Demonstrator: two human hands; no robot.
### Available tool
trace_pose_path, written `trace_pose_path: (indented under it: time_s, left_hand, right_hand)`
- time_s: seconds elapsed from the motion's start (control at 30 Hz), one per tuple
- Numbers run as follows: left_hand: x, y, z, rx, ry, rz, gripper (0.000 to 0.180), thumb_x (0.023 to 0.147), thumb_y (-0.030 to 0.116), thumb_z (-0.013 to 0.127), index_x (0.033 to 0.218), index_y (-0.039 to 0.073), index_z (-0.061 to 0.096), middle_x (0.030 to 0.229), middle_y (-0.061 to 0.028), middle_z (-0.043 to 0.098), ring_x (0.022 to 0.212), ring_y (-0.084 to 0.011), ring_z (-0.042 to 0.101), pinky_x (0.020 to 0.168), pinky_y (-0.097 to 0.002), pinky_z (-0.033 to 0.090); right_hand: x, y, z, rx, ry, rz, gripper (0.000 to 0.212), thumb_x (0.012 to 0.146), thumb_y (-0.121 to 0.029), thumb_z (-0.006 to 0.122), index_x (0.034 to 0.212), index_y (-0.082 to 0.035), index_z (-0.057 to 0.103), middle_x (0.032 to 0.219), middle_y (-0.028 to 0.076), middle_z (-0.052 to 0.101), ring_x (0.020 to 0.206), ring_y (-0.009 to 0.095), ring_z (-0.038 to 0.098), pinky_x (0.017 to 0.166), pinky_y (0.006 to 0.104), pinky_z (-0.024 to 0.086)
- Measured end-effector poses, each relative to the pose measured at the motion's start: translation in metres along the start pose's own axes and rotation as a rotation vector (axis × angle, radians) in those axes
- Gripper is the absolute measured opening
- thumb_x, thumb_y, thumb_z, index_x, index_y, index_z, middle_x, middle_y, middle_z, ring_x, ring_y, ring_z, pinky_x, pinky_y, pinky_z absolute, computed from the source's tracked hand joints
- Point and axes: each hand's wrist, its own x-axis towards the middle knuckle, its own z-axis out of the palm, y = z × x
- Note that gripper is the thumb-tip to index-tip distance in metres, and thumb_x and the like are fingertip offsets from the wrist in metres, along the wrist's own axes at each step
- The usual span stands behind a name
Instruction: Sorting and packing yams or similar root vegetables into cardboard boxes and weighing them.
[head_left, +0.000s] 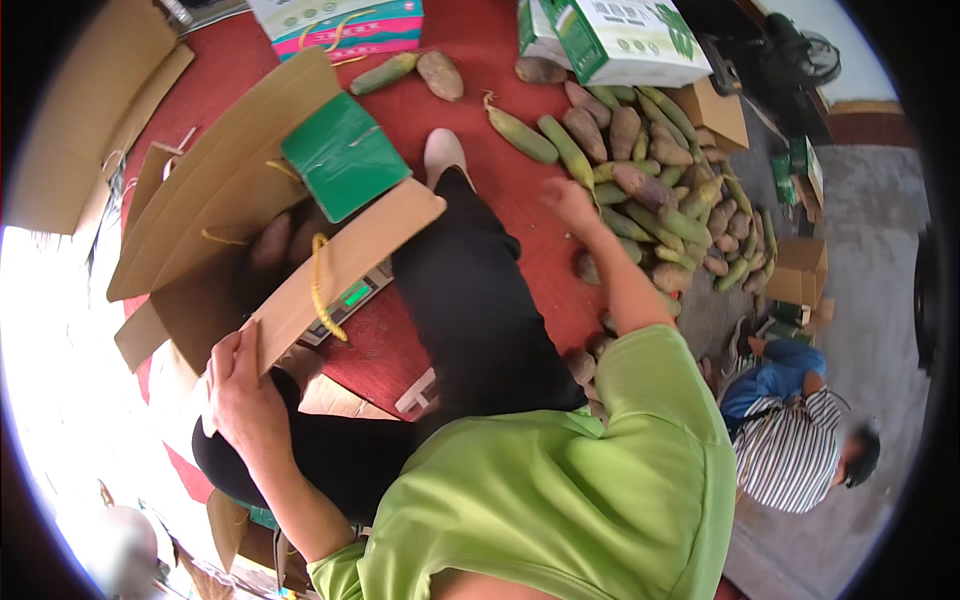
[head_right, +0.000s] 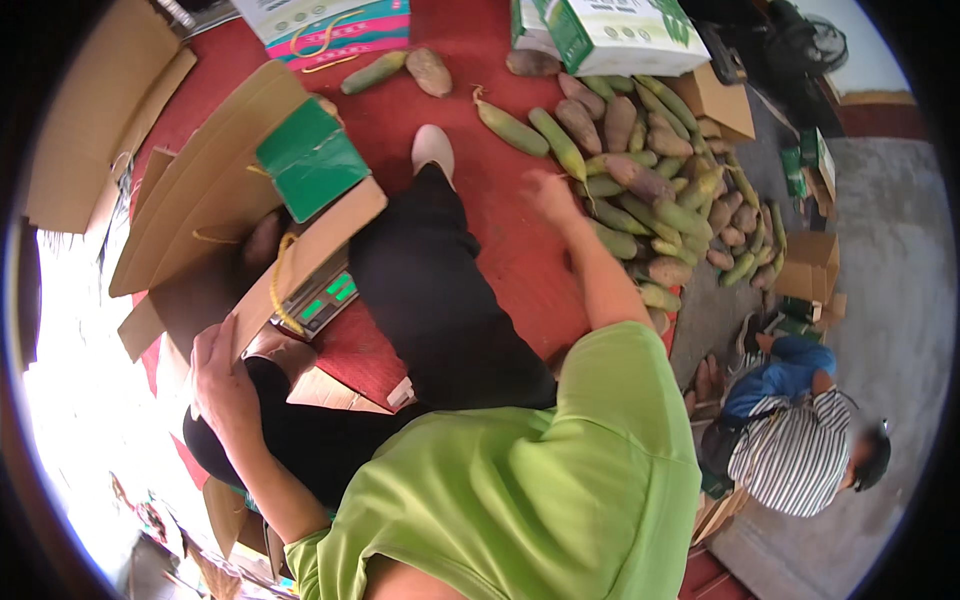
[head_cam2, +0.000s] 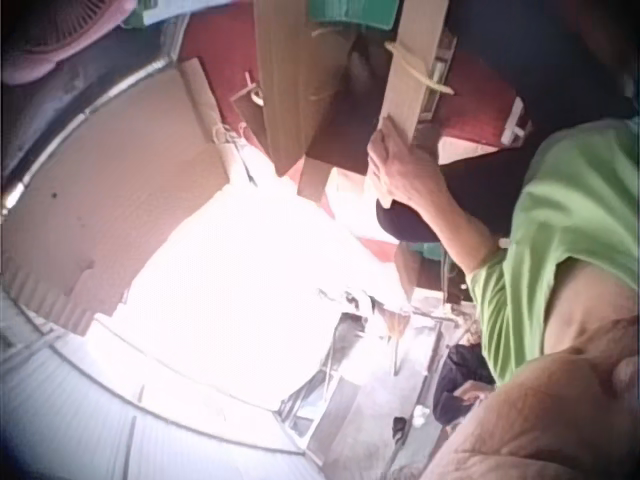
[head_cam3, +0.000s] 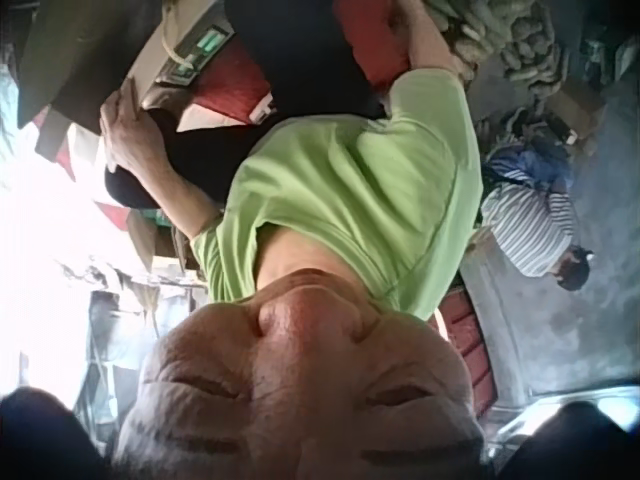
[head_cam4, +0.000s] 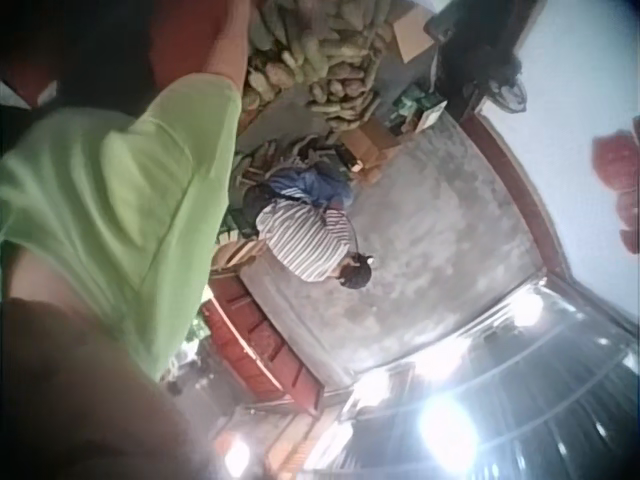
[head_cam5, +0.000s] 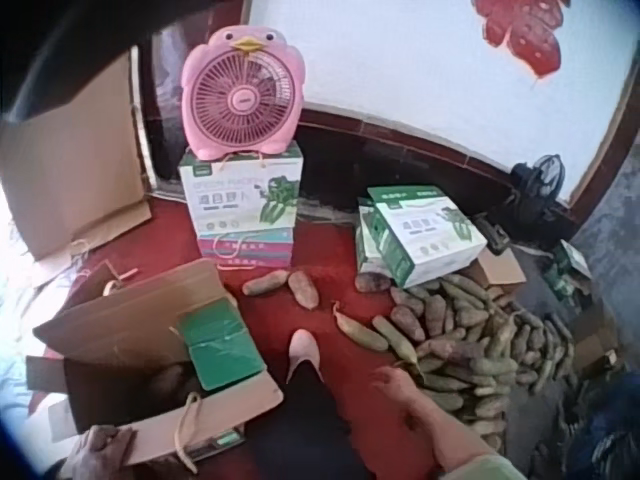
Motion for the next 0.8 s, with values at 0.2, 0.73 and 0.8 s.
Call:
trace_pose_path:
  time_s: [0.2, 0.73, 0.8]
  left_hand:
    - [-0.001, -0.004, 0.006, 0.018, 0.045, 0.051, 0.046, 0.071, -0.01, 0.051, 0.113, 0.005, 0.066, 0.103, -0.0096, 0.06, 0.096, -0.0292, 0.061, 0.085, -0.0395, 0.047]
    - [-0.001, 0.001, 0.006, -0.014, 0.039, -0.013, 0.05, 0.072, -0.014, 0.047, 0.115, 0.003, 0.065, 0.106, -0.0119, 0.061, 0.097, -0.0293, 0.063, 0.085, -0.0362, 0.049]
    - [0.001, 0.004, 0.006, -0.019, 0.042, -0.007, 0.049, 0.072, -0.013, 0.047, 0.115, 0.003, 0.065, 0.105, -0.0119, 0.061, 0.097, -0.0296, 0.063, 0.085, -0.0362, 0.049]
  right_hand:
    - [-0.095, 0.134, 0.102, -0.57, -0.385, 0.191, 0.025, 0.082, -0.018, 0.06, 0.103, -0.008, 0.068, 0.09, 0.013, 0.069, 0.088, 0.034, 0.066, 0.078, 0.0411, 0.053]
    - [-0.122, 0.173, -0.013, -0.366, 0.058, 1.001, 0.07, 0.072, -0.029, 0.075, 0.135, -0.017, 0.046, 0.137, 0.011, 0.046, 0.124, 0.033, 0.046, 0.099, 0.0458, 0.045]
    - [-0.136, 0.227, -0.001, -0.057, 0.245, 1.096, 0.083, 0.07, -0.025, 0.078, 0.141, -0.012, 0.039, 0.139, 0.014, 0.045, 0.123, 0.034, 0.048, 0.1, 0.0454, 0.044]
